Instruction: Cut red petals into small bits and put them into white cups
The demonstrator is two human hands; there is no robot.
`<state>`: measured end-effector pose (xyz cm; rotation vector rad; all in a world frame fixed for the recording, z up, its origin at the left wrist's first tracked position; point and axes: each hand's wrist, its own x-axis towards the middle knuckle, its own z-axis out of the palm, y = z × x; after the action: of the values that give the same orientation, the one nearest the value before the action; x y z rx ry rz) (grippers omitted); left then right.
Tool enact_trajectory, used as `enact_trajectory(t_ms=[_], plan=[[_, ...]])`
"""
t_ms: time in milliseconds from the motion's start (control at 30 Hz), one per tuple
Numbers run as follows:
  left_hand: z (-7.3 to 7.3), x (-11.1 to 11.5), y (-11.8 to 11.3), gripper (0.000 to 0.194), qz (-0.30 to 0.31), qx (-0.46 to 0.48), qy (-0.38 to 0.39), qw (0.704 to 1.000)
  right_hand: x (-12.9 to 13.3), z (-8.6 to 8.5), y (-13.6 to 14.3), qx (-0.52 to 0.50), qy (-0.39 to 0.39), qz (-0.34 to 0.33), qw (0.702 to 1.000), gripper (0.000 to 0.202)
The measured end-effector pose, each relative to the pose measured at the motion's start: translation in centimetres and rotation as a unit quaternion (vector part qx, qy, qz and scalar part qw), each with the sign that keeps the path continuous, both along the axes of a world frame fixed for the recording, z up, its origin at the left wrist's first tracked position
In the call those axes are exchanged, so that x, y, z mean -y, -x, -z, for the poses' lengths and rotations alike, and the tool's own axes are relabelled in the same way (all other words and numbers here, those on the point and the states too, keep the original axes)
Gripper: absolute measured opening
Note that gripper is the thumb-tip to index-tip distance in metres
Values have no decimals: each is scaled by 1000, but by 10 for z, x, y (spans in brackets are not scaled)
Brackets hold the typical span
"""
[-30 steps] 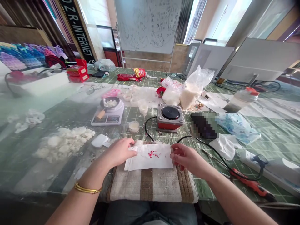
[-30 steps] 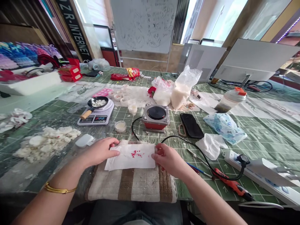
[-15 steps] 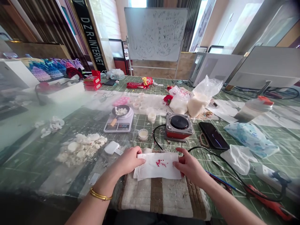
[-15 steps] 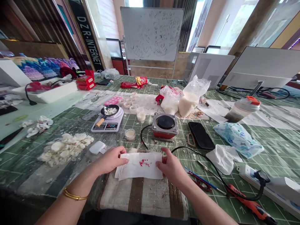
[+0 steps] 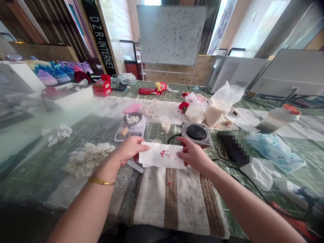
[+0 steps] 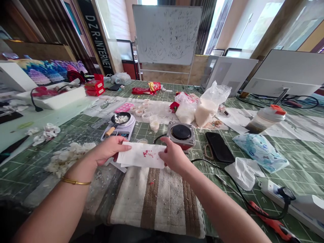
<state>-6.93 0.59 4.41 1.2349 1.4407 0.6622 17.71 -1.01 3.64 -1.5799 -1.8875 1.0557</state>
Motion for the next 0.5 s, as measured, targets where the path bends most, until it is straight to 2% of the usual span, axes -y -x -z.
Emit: enact_trajectory(t_ms=[133,300,400,500], plan=[[-13,-22,10,32,-18,2,-25,1000,-25,-16,18,74,-66,-4,995,50],[-23,-40,17,27,-59,-54,-64,995,-49,-28,38,118,-119,10,986,53],[-20,-42,16,24,-84,-56,-81,992,-53,-28,48,146,-152,15,977,53],[-8,-37,12,21,-90,-64,-94,989,-47,-19,53,168,-174,16,970,51]])
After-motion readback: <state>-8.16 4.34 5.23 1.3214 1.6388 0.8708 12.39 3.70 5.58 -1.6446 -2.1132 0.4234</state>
